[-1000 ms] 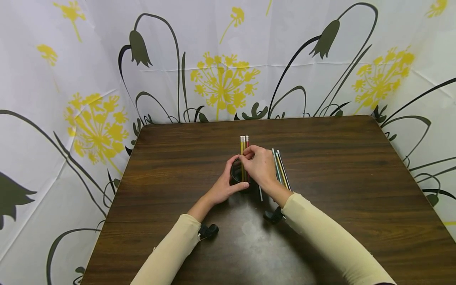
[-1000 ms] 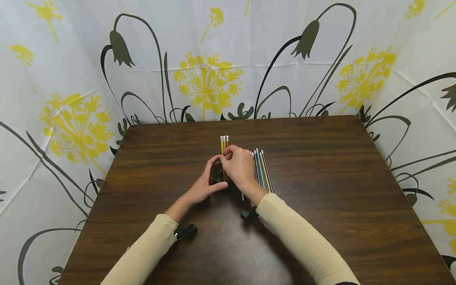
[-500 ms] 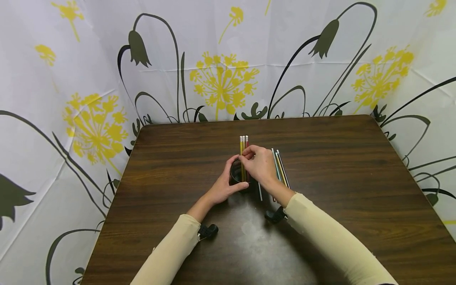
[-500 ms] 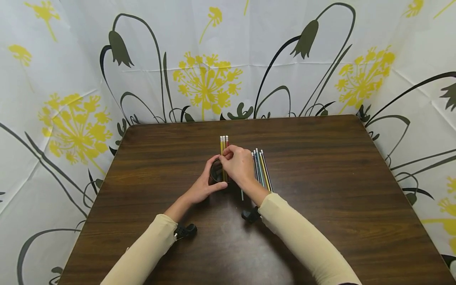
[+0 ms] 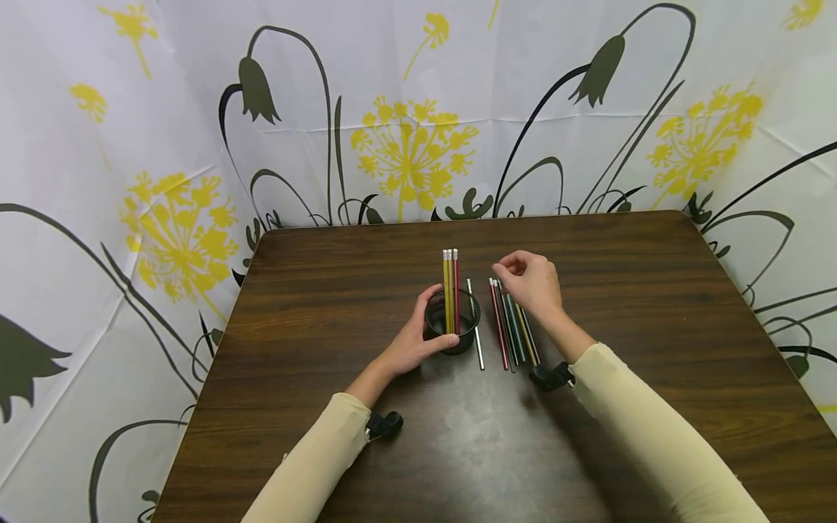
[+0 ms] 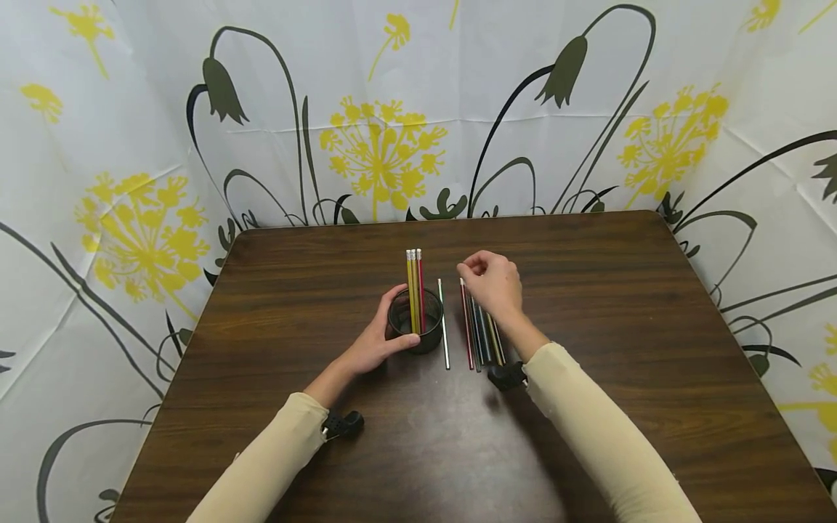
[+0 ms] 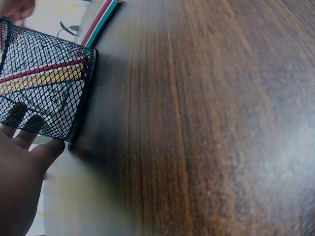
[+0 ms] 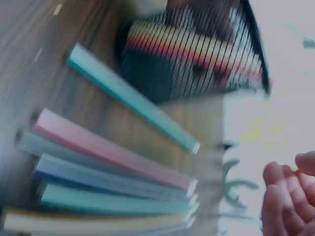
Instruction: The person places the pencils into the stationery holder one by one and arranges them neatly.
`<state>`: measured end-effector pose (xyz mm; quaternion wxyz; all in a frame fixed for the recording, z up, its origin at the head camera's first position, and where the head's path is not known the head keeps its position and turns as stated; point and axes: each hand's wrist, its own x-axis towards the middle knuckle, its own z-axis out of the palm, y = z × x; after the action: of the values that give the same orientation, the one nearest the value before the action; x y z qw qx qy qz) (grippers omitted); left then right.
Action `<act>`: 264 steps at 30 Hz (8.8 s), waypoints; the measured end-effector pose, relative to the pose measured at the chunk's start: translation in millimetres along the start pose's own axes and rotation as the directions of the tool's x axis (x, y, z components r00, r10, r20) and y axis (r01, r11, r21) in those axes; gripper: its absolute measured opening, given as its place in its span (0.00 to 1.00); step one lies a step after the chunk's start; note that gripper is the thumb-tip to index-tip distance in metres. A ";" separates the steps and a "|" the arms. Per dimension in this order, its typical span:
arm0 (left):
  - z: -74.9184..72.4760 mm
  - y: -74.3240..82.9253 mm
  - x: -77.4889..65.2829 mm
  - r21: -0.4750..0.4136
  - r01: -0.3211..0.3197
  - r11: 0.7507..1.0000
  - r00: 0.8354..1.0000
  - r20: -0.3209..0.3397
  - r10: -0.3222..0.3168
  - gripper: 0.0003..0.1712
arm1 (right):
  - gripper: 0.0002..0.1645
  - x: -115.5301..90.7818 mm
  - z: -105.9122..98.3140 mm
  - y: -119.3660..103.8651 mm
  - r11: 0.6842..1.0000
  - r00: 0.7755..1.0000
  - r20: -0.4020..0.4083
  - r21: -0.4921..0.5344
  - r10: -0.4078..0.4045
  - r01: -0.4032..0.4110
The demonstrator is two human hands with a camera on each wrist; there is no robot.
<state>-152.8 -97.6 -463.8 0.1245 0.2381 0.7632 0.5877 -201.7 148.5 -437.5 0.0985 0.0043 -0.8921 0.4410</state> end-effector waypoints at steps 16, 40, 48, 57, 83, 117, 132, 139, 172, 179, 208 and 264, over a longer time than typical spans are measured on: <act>-1.5 0.9 -0.8 0.014 0.012 1.000 1.000 0.008 -0.012 0.51 | 0.17 -8.9 -13.4 80.1 0.969 0.923 0.300 -0.133 0.241 -0.209; -0.5 -0.3 -0.8 0.003 0.005 1.000 1.000 0.013 -0.005 0.50 | 0.12 -8.5 -19.0 60.8 0.858 0.901 0.229 -0.457 0.368 -0.235; 0.7 -0.9 -1.4 -0.017 -0.009 1.000 1.000 0.015 0.009 0.50 | 0.12 -7.4 -29.4 61.6 0.873 0.896 0.230 -0.410 0.379 -0.264; 0.7 -1.0 -2.1 -0.029 -0.004 1.000 1.000 0.011 0.004 0.50 | 0.14 -1.9 -50.0 28.5 0.958 0.971 0.108 -0.219 0.215 -0.187; 3.2 -35.4 7.2 -0.021 -0.026 0.999 1.000 -0.013 0.026 0.51 | 0.11 -34.5 -4.0 -48.7 0.929 0.952 -0.053 0.208 -0.302 0.306; 2.5 -32.1 7.1 -0.037 -0.017 0.999 1.000 0.010 0.017 0.50 | 0.07 -43.3 23.3 -28.0 0.957 0.953 0.104 0.096 -0.284 0.275; 3.2 -34.4 8.2 -0.016 -0.002 1.000 1.000 0.002 0.002 0.51 | 0.07 -35.4 28.9 -30.7 0.981 0.978 0.088 0.051 -0.191 0.187; 2.8 -35.9 7.5 -0.024 -0.005 1.000 1.000 0.008 0.006 0.51 | 0.08 -31.6 32.8 -31.3 0.986 0.983 0.092 0.054 -0.159 0.155; 2.8 -36.7 5.6 -0.034 0.009 0.999 1.000 0.008 -0.008 0.51 | 0.15 -18.3 29.3 -33.2 0.999 0.974 0.225 0.047 -0.028 0.018; 2.4 -37.2 7.0 -0.021 -0.001 1.000 1.000 -0.005 0.001 0.51 | 0.20 -8.6 9.7 -13.3 0.996 0.975 0.216 0.052 0.058 -0.071; 3.3 -36.5 7.4 -0.029 -0.025 0.999 1.000 0.002 0.025 0.52 | 0.13 -8.8 -11.8 74.4 0.941 0.900 0.305 -0.233 0.312 -0.247; 1.4 -39.4 4.6 -0.021 0.013 1.000 1.000 -0.002 -0.013 0.51 | 0.12 -44.0 10.9 -62.6 0.905 0.935 -0.002 0.251 -0.354 0.343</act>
<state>-164.6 -101.9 -501.4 0.1298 0.2312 0.7585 0.5953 -154.5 98.2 -402.7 0.1548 0.1855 -0.8168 0.5239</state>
